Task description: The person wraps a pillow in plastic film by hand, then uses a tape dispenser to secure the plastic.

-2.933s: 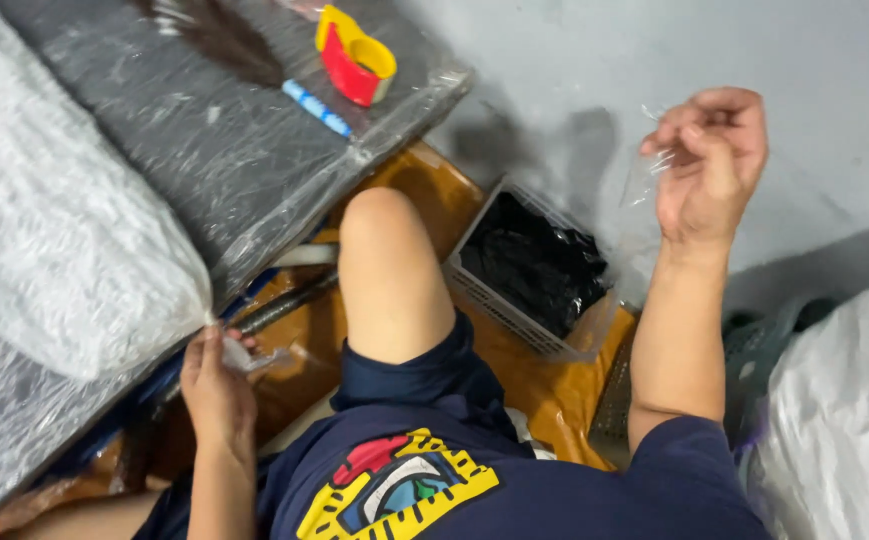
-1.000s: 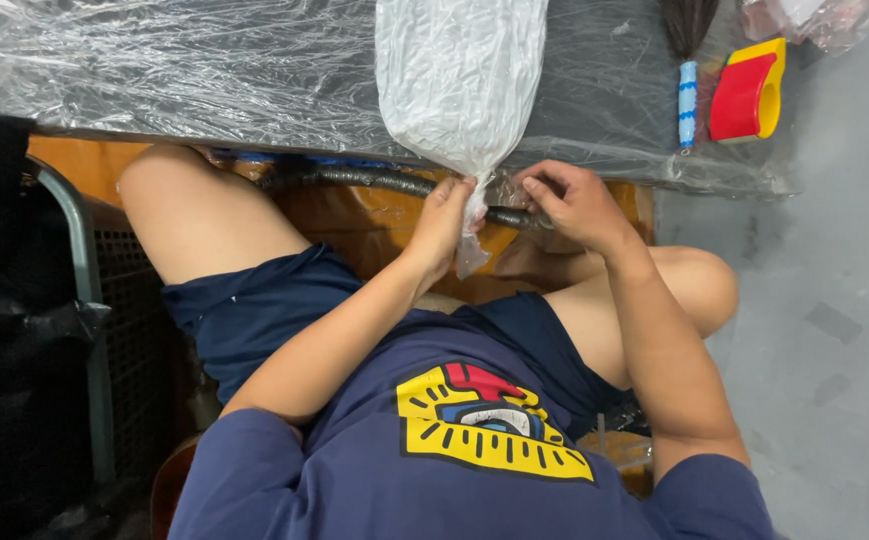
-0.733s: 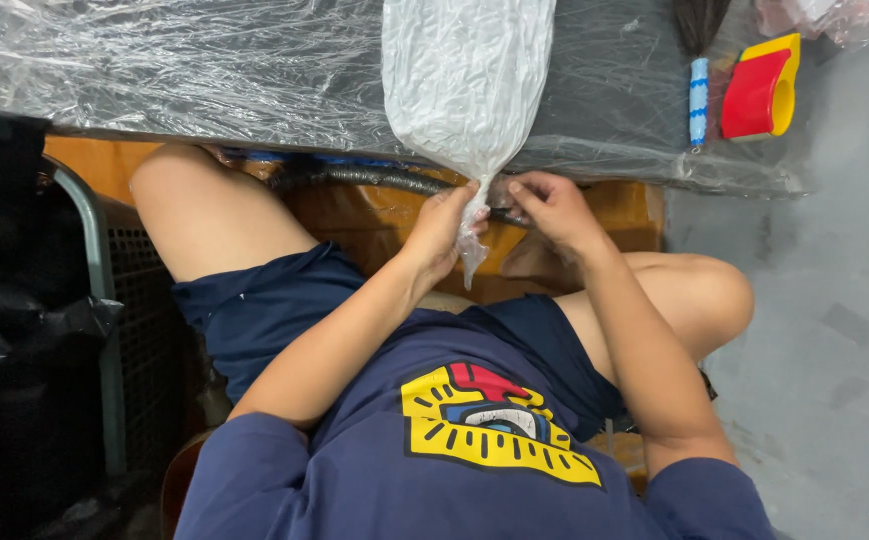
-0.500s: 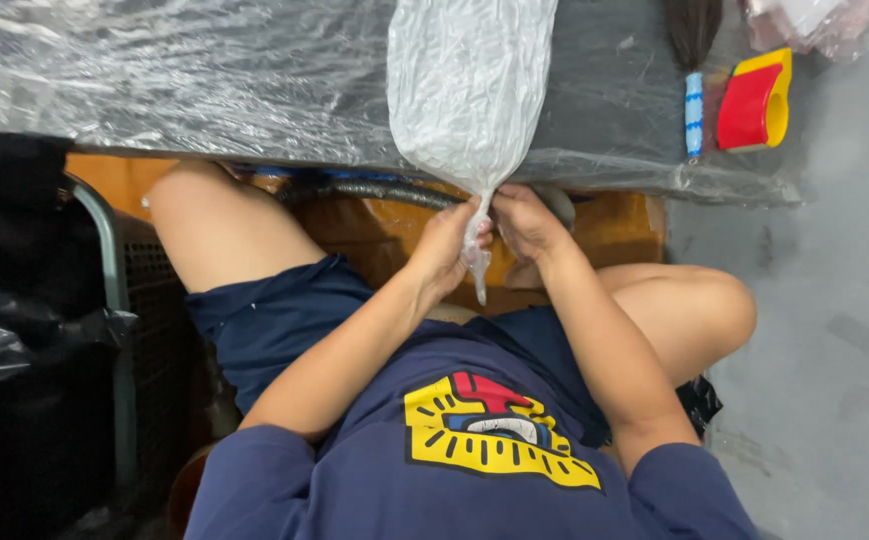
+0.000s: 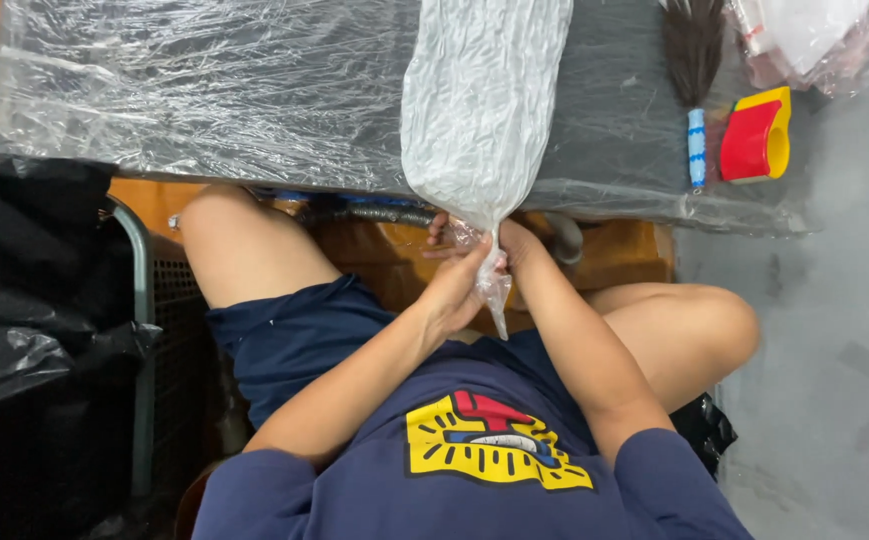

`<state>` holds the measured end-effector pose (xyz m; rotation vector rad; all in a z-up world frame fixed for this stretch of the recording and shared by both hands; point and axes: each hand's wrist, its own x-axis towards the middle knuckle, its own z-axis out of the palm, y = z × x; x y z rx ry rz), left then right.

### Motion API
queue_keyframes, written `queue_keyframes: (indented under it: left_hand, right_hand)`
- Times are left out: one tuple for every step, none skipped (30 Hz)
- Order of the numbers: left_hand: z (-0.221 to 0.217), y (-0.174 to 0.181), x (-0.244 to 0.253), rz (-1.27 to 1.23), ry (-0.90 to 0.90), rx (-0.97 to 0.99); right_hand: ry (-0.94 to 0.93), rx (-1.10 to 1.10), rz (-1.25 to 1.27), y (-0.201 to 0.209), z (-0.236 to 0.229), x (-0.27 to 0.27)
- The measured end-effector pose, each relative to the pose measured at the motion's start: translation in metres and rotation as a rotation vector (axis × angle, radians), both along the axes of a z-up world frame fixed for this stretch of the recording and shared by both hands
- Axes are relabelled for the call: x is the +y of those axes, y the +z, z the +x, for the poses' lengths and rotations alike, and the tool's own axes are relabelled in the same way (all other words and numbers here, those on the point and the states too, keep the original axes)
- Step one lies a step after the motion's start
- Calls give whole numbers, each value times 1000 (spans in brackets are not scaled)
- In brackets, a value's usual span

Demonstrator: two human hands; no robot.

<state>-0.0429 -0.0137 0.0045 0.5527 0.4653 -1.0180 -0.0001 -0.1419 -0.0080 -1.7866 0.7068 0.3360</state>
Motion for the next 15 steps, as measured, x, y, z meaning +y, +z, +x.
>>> queue_keyframes:
  left_hand:
    - [1,-1,0,-1,-3,-15]
    - [-2,-4,1,1,-5,-20]
    - [-7,-7,-4,5,-1,-10]
    - [-11,-11,-7,21,56,-29]
    - [-15,-15,-10,37,113,-49]
    - [-16,-13,-11,43,117,-41]
    - [-18,-11,-11,68,125,-64]
    - [-15,-8,-14,87,132,-94]
    - [-19,-12,-15,86,136,-93]
    - [-21,-16,-17,105,145,-121]
    - [-22,-20,-18,125,155,-148]
    - [-24,-20,-18,128,166,-141]
    - [-25,-20,-18,166,166,-194]
    - [-26,-20,-20,201,159,-249]
    - [-29,-26,-21,201,162,-245]
  right_hand:
    - [52,27,-80,5,4,2]
    - [106,64,-156,8,2,6]
    - [111,74,-152,12,4,4]
    - [167,109,-225,15,7,4]
    - [224,143,-298,19,10,5]
    - [230,150,-293,22,5,9]
    - [288,182,-367,26,0,13]
    - [344,208,-447,31,-1,15]
    - [347,208,-448,39,-5,11]
    - [410,232,-531,47,-6,8]
    - [473,255,-615,55,-7,5]
    - [486,257,-613,62,-11,-2]
    - [552,281,-691,70,-15,-10]
    - [609,306,-771,78,-18,-20]
    - [614,308,-771,87,-28,-29]
